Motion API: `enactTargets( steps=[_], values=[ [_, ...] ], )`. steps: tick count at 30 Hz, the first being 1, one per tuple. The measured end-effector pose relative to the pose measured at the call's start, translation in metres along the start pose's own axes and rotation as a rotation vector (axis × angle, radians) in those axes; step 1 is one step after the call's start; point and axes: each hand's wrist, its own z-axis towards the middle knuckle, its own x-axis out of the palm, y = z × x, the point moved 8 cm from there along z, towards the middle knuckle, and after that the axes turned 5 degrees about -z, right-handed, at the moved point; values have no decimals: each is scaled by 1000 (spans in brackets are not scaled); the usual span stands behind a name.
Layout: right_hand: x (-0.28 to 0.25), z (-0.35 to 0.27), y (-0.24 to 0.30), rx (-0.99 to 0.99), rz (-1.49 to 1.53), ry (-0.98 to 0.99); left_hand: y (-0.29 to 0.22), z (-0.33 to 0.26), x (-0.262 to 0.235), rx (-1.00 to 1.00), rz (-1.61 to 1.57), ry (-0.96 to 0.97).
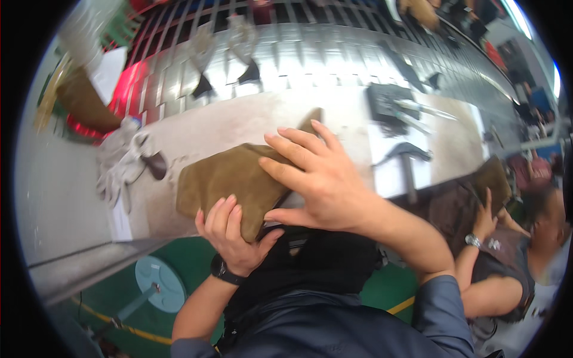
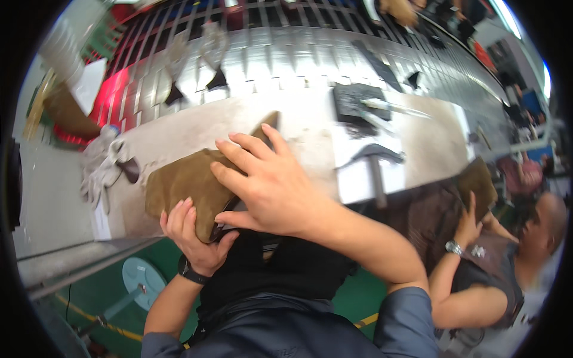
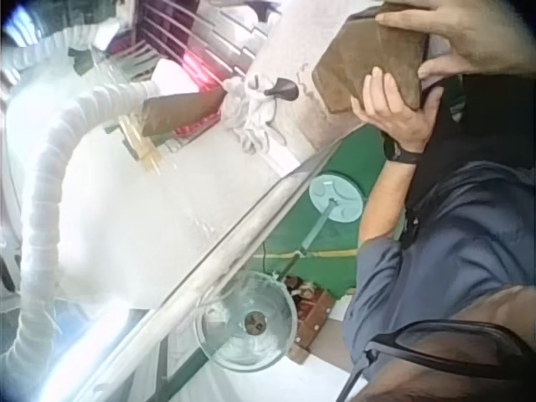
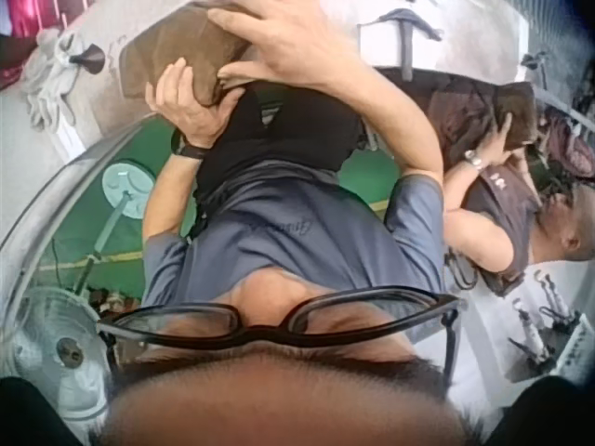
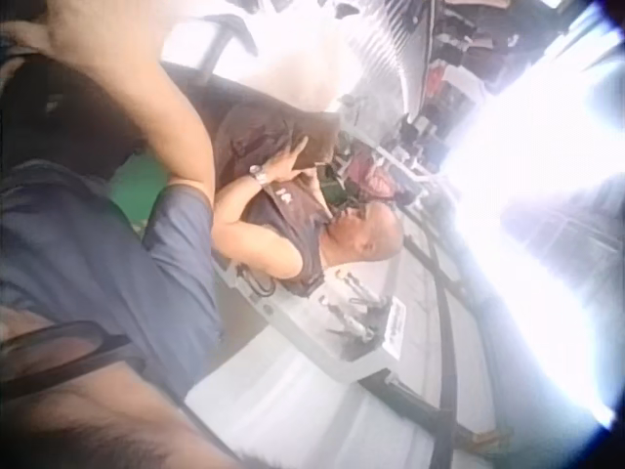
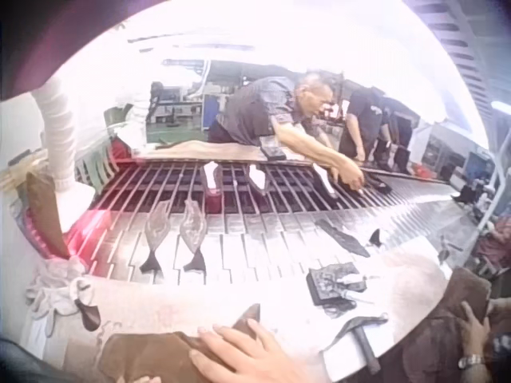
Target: The person takes shoe components from a conveyor belt, aligns an upper with a sole, and uses a hammer to tap the edges into place. They repeat this process for a second shoe, carefully positioning the heel and side panels before securing them with the hammer.
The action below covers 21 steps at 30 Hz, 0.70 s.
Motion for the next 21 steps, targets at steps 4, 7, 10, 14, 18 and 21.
enactTargets(
  steps=[4,7,10,14,18,21],
  values=[
    [-34,-90,-42,426,-86,-327,-9,9,-8,34,-47,234],
    [-70,-156,-98,821,-550,-164,-11,64,-18,25,-219,249],
    [-71,-182,-134,939,-573,2,-14,120,21,37,-419,309],
    [-59,-183,-138,906,-563,21,-19,154,73,-134,-428,612],
    [-35,-187,-80,849,73,-223,-17,133,75,-98,-459,758],
    [-17,-177,-25,669,420,-473,-22,133,77,-118,-490,773]
  ],
)
